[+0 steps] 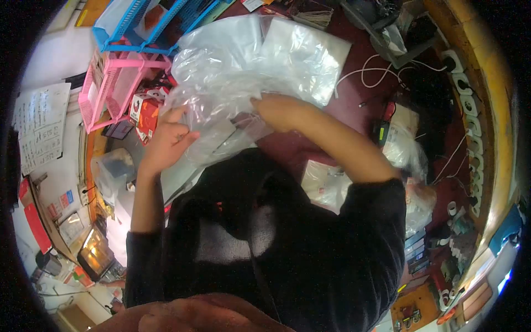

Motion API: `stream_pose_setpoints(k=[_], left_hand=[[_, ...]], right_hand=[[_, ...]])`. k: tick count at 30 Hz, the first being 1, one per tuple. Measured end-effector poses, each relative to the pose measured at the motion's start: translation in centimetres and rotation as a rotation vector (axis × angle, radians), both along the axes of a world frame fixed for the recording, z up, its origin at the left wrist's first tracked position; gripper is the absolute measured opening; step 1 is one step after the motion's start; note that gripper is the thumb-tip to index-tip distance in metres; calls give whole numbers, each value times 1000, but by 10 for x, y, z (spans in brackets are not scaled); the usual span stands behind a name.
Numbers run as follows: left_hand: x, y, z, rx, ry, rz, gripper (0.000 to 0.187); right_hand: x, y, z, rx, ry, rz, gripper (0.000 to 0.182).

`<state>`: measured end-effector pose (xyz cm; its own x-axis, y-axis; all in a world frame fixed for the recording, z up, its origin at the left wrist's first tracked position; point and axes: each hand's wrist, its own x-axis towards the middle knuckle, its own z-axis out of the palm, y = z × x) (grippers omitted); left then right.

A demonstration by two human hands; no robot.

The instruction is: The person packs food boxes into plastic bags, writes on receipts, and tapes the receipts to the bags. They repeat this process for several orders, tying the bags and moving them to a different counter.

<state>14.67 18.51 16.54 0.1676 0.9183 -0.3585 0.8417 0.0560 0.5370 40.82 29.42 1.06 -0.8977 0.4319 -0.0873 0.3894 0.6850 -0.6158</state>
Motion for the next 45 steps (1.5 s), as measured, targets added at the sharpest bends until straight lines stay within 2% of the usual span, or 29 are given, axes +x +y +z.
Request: stream_pose_setpoints(k=[1, 3, 5, 6, 7, 8, 10, 11, 13, 17, 19, 23, 26, 28, 32, 34, 35, 38, 40, 41, 42, 43, 44, 45], left_hand=[[-6, -10, -16, 212, 120, -97, 34], [-16, -26, -34, 205, 125, -97, 33], [-15, -36, -41, 132, 158, -31, 32], [-14, -39, -44, 143, 143, -51, 32], [-14, -43, -48, 116, 122, 6, 32], [-14, -46, -52, 88, 102, 67, 32], [-15, -48, -57, 85, 113, 67, 32], [-16, -50, -59, 74, 133, 79, 33], [-23, -57, -65, 79, 173, 86, 32], [-41, -82, -71, 14, 203, 161, 32], [-52, -100, -73, -22, 258, 181, 32], [-87, -149, -88, -68, 355, 222, 32], [-111, -187, -102, -168, 452, 271, 32], [-125, -206, -112, -190, 478, 295, 32], [-143, -227, -125, -238, 484, 427, 32], [-156, -232, -132, -270, 504, 465, 32], [-161, -235, -136, -303, 523, 499, 33], [-176, -245, -148, -265, 537, 493, 34], [-170, -240, -143, -285, 547, 521, 34], [-167, -237, -141, -307, 559, 548, 35], [-178, -243, -149, -300, 555, 551, 35], [-198, -261, -165, -272, 444, 577, 33], [-209, -270, -175, -245, 333, 603, 31], [-185, -251, -149, -171, 345, 522, 27]], right_hand=[[12, 6, 14, 9, -14, -9, 38], [44, 32, 74, -337, 319, 311, 41], [85, 74, 123, -1145, 192, -203, 30], [113, 107, 77, -771, 504, -502, 24], [132, 133, 72, -117, 470, -810, 30], [175, 174, 34, 278, 298, -1097, 34], [219, 206, 11, 641, -189, -1285, 34], [223, 207, 9, 647, -184, -1288, 34], [226, 211, 3, 454, -557, -1162, 33], [272, 247, -33, 334, -452, -1116, 33], [286, 251, -39, 343, -376, -988, 32], [289, 234, -22, 365, -269, -1082, 29], [290, 232, -23, 455, -242, -1147, 24], [302, 239, -33, 685, 19, -1035, 22], [312, 242, -25, 619, -30, -1016, 18], [310, 246, -18, 595, -201, -1127, 17], [310, 246, -14, 597, -199, -1125, 17], [307, 239, -3, 567, -63, -1075, 20], [310, 239, 2, 320, 477, -1161, 22], [309, 239, 3, 325, 479, -1159, 22], [294, 229, 16, 227, 719, -1178, 15], [275, 217, 32, 123, 957, -1180, 9], [254, 202, 49, 119, 1010, -1173, 7], [228, 183, 69, 112, 1062, -1166, 4]])
